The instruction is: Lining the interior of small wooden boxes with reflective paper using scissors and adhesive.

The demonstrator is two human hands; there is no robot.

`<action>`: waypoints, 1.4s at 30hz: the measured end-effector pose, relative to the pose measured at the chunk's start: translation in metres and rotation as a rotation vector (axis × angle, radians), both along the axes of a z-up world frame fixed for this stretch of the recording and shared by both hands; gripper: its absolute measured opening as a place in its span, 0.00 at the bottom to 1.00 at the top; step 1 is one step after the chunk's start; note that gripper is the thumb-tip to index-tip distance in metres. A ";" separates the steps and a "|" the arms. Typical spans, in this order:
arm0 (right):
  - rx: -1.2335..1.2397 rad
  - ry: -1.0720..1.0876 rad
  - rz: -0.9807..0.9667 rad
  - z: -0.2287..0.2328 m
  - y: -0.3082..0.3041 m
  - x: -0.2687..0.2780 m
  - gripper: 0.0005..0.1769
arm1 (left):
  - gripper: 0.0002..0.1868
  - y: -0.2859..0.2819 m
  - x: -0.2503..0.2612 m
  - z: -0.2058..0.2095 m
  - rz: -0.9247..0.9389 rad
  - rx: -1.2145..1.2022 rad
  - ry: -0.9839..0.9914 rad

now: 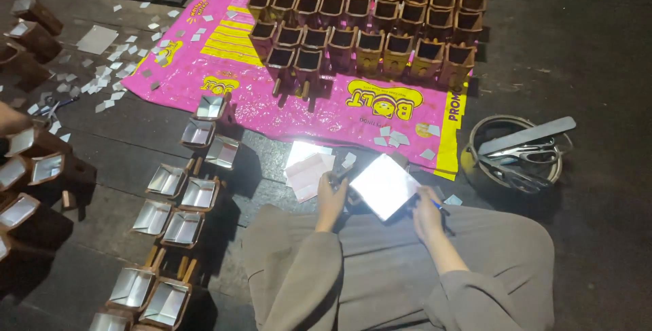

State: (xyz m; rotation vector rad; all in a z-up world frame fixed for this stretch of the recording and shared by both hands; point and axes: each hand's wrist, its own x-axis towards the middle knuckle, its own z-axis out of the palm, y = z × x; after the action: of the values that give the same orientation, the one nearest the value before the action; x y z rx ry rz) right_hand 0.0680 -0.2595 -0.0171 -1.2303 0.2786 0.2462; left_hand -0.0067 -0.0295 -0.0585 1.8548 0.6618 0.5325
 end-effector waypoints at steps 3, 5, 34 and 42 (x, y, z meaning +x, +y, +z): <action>-0.065 -0.018 -0.116 0.005 -0.004 0.012 0.05 | 0.12 -0.006 -0.012 0.036 0.081 0.053 0.119; -0.034 0.002 -0.176 -0.029 -0.013 0.028 0.03 | 0.14 -0.011 -0.016 0.047 0.111 0.048 0.202; -0.394 0.065 0.409 -0.044 0.027 0.027 0.05 | 0.32 0.012 -0.054 0.012 -0.209 -0.460 0.091; -0.480 -0.104 0.472 -0.060 0.029 0.037 0.07 | 0.28 0.017 -0.040 0.002 -0.172 -0.358 0.195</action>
State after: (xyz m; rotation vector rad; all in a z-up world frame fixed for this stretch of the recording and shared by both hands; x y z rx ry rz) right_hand 0.1053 -0.2302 -0.0773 -1.7739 -0.0556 0.5417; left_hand -0.0465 -0.0128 -0.0568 1.6147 0.6701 0.1102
